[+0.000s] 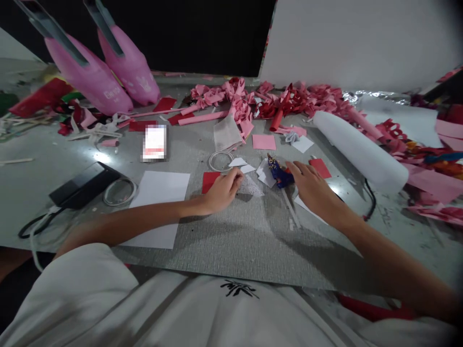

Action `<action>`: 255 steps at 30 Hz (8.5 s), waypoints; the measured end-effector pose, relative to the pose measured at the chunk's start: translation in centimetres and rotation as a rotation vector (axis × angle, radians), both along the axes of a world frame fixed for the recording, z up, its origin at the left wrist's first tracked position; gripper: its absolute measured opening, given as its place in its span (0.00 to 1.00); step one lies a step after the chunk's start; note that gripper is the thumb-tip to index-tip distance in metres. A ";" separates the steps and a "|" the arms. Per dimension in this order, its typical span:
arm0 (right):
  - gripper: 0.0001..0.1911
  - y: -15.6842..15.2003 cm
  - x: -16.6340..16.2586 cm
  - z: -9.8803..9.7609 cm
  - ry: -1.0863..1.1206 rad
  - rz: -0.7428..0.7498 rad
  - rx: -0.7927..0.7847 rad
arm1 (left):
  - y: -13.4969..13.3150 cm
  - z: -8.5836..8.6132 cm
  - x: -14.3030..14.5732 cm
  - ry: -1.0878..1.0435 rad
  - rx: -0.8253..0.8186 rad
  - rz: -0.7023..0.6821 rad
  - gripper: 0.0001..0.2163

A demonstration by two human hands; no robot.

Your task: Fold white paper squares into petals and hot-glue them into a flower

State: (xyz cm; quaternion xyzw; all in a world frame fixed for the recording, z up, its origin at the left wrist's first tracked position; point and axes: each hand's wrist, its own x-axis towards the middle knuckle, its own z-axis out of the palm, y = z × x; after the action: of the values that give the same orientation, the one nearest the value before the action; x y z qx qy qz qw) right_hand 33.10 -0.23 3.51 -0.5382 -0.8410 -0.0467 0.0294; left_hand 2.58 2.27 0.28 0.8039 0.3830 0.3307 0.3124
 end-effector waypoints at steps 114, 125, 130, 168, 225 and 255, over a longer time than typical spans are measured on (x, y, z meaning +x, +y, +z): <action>0.13 -1.4 -7.9 -4.9 0.479 0.253 0.076 | -0.9 -0.9 -1.2 0.301 0.290 -0.178 0.11; 0.19 -2.2 -8.0 -4.0 0.158 0.230 0.149 | -1.5 -1.1 -1.1 0.479 0.509 -0.211 0.17; 0.22 -2.7 -8.5 -2.4 -0.024 0.327 0.192 | -1.7 -0.8 -0.9 0.560 0.495 -0.196 0.16; 0.23 -3.4 -8.0 -5.0 0.045 0.082 0.074 | -1.7 -1.1 -1.0 0.506 0.423 -0.229 0.15; 0.14 -2.0 -8.3 -4.2 0.363 0.253 0.144 | -1.9 -1.0 -1.0 0.444 0.410 -0.077 0.13; 0.18 -1.7 -8.5 -4.5 0.472 0.294 0.137 | -1.8 -0.9 -0.9 0.376 0.307 -0.034 0.16</action>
State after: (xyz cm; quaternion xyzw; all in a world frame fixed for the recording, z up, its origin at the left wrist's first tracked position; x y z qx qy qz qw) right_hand 24.56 -1.88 -1.02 -0.4031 -0.8749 0.0277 0.2670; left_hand 1.66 0.43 -0.66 0.8958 0.3661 0.2242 0.1154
